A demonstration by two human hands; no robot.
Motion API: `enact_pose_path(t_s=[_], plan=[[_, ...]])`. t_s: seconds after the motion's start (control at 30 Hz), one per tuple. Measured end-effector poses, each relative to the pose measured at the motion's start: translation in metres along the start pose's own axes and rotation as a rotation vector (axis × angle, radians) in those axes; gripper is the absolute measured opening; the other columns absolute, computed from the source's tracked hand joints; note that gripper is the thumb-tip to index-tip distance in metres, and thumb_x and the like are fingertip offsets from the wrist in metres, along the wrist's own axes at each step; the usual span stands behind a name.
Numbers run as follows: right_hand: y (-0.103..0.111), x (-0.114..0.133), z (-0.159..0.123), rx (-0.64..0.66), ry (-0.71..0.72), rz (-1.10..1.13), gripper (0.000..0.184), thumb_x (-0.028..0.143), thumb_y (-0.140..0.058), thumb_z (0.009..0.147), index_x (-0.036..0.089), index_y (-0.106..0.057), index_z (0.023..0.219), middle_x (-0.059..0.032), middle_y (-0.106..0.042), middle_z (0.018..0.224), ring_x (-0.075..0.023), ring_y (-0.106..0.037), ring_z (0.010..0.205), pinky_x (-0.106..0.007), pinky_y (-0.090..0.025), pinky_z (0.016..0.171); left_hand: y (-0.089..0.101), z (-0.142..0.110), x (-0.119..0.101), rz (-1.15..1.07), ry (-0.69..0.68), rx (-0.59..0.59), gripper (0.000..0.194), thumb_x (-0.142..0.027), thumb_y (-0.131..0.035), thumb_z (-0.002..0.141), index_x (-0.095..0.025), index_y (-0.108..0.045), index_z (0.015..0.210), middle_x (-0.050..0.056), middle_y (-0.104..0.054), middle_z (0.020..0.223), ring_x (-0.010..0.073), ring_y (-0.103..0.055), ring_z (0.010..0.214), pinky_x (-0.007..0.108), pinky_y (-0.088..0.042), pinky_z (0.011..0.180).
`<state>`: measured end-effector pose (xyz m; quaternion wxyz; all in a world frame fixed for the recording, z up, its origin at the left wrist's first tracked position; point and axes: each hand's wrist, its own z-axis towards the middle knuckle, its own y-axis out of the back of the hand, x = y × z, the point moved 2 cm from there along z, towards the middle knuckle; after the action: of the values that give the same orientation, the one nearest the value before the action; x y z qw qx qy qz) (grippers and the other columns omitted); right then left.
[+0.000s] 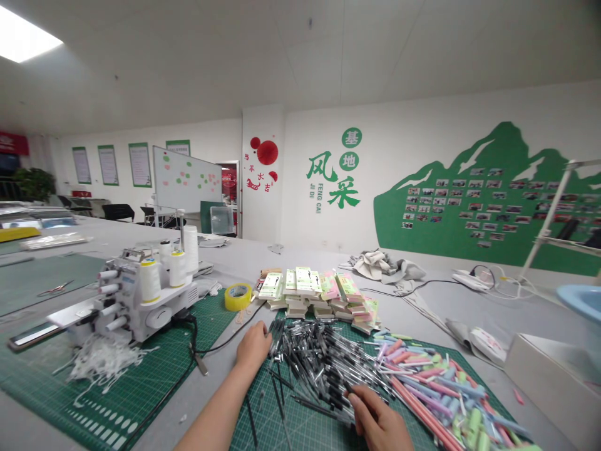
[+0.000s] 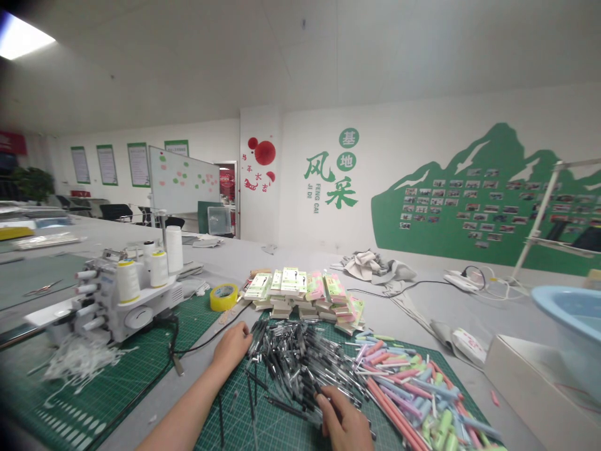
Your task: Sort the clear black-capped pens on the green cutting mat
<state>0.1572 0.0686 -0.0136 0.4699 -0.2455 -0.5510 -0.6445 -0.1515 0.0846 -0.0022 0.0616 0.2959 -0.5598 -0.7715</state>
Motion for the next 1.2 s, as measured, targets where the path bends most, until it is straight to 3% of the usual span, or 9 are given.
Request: enact_pose_path(t_s=[0.2,0.67,0.97,1.2], plan=[[0.001,0.001,0.000,0.001,0.017,0.005,0.041,0.056,-0.045,0.077,0.021,-0.066,0.083,0.0036,-0.055,0.044,-0.0157,-0.054,0.046,-0.023,-0.041,0.051,-0.002,0.002,0.002,-0.029,-0.030,-0.007,0.022,-0.026,-0.044,0.083,-0.019,-0.061,0.095,0.008,-0.063,0.101,0.0187,-0.057,0.097,0.025,-0.037,0.081],[0.002,0.001,0.000,0.011,0.008,0.017,0.042,0.057,-0.045,0.077,0.021,-0.065,0.086,0.0034,-0.055,0.045,-0.0156,-0.053,0.045,-0.023,-0.039,0.047,-0.006,0.008,0.007,-0.099,-0.043,-0.015,0.027,-0.020,-0.045,0.080,-0.019,-0.063,0.101,0.008,-0.064,0.101,0.0192,-0.057,0.096,0.025,-0.037,0.082],[0.010,0.010,-0.001,0.127,0.015,-0.014,0.037,0.052,-0.044,0.081,0.021,-0.064,0.087,0.0033,-0.057,0.050,-0.0161,-0.056,0.052,-0.022,-0.041,0.055,-0.010,0.021,0.014,-0.177,-0.049,0.022,0.025,-0.016,-0.050,0.073,-0.015,-0.067,0.092,0.008,-0.068,0.091,0.0197,-0.059,0.088,0.025,-0.039,0.074],[0.012,0.014,-0.001,0.139,0.004,-0.015,0.037,0.051,-0.043,0.082,0.021,-0.064,0.089,0.0029,-0.058,0.051,-0.0167,-0.057,0.054,-0.022,-0.041,0.056,-0.014,0.019,0.014,-0.182,-0.061,0.009,0.022,-0.014,-0.051,0.072,-0.015,-0.067,0.089,0.007,-0.068,0.087,0.0198,-0.059,0.087,0.025,-0.038,0.073]])
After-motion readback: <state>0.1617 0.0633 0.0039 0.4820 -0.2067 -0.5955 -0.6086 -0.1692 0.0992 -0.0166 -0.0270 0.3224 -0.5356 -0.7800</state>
